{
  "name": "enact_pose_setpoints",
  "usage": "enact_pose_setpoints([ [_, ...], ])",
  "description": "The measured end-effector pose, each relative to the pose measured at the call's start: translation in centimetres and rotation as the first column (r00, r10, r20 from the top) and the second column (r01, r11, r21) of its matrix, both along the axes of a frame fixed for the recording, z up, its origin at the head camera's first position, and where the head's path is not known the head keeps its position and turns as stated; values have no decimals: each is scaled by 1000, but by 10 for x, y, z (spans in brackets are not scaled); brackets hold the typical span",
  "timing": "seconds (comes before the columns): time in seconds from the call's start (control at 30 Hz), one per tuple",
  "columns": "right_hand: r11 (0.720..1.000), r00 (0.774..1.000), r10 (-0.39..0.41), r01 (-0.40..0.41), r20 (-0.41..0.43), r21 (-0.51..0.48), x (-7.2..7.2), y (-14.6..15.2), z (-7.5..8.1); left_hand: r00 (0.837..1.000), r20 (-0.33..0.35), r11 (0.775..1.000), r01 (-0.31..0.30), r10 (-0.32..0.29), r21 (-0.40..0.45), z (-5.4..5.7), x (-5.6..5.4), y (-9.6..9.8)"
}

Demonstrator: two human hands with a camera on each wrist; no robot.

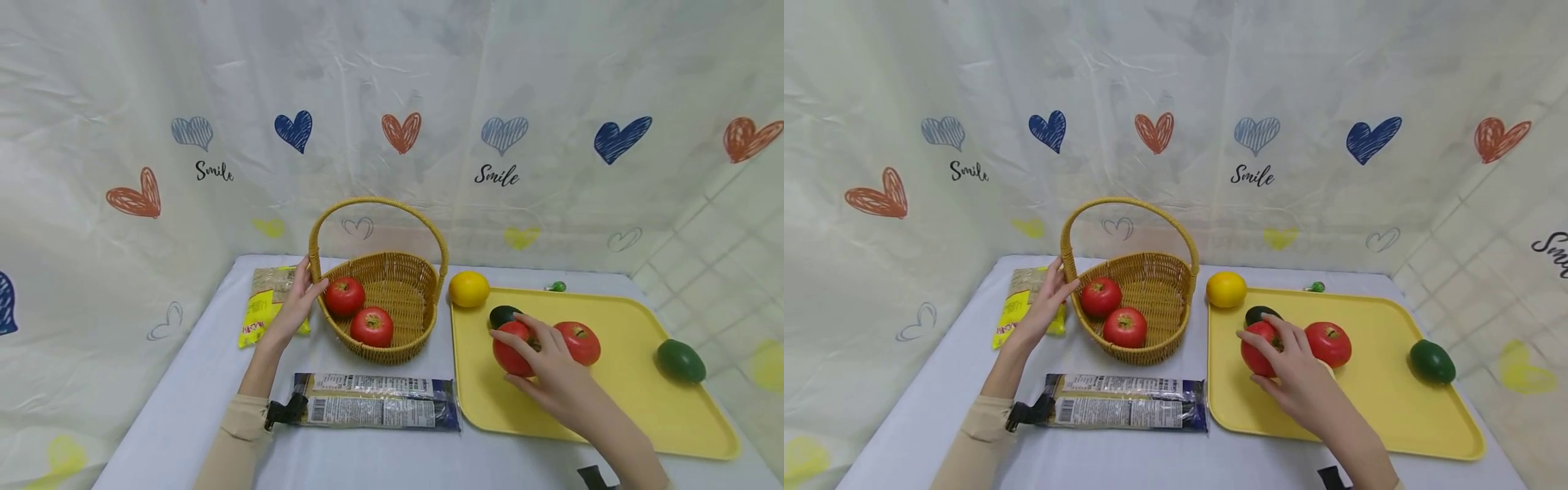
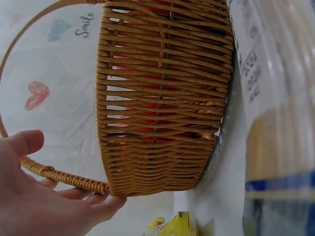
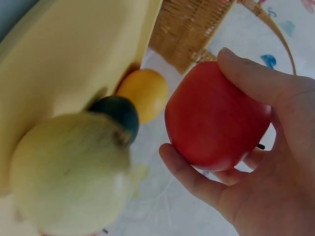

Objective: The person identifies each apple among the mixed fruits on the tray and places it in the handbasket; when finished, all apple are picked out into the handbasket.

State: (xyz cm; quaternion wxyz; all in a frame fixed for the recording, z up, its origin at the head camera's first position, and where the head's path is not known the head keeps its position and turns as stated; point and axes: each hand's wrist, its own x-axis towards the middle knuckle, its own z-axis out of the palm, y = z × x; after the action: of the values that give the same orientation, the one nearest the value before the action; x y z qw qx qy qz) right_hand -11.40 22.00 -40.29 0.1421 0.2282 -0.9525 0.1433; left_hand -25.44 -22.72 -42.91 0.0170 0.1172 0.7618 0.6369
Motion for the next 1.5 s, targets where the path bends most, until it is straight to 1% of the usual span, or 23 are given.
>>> enact_pose_setpoints([
  [0.13,999,999,38,-38,-17,19,-7,-14,5,1000,-8,1000,7,-7,0,1,0,0],
  [0.27,997,996,66,-65,-51,32,-18,-30,13,1000,-25,1000,10,-10,-3,5,-1,-1],
  [0.37,997,996,81,-81,-40,18,-24,-41,18,999,-32,1000,12,-11,6,7,-2,0],
  [0.53,995,995,100,-100,4,9,-26,-54,19,999,-30,1000,13,-13,17,10,-3,4],
  [0.63,994,994,107,-108,15,15,-29,-60,21,1000,-26,1000,8,-8,4,13,-4,4],
  [0.73,991,991,133,-134,13,11,-35,-66,22,1000,-25,1000,3,-3,-10,15,-4,4],
  [0.83,984,984,178,-177,-1,17,-43,-76,22,1000,-31,1000,5,-5,-12,16,-4,1],
  [0.97,972,972,234,-233,-33,40,-60,-92,20,999,-41,1000,5,-5,0,15,-4,-2],
  [1.1,964,962,261,-255,-77,81,-76,-106,19,1000,-25,1000,5,-5,3,10,-2,-2],
  [1.17,961,962,262,-253,-80,113,-82,-112,20,1000,-15,1000,9,-9,4,6,-2,-2],
  [1.23,958,964,261,-251,-59,137,-87,-118,20,1000,-10,1000,11,-11,4,3,0,-1],
  [1.37,953,964,262,-264,37,148,-93,-127,18,1000,-1,1000,9,-9,9,0,2,1],
  [1.5,946,952,281,-296,119,131,-97,-133,16,1000,-5,1000,9,-9,13,2,3,1],
])
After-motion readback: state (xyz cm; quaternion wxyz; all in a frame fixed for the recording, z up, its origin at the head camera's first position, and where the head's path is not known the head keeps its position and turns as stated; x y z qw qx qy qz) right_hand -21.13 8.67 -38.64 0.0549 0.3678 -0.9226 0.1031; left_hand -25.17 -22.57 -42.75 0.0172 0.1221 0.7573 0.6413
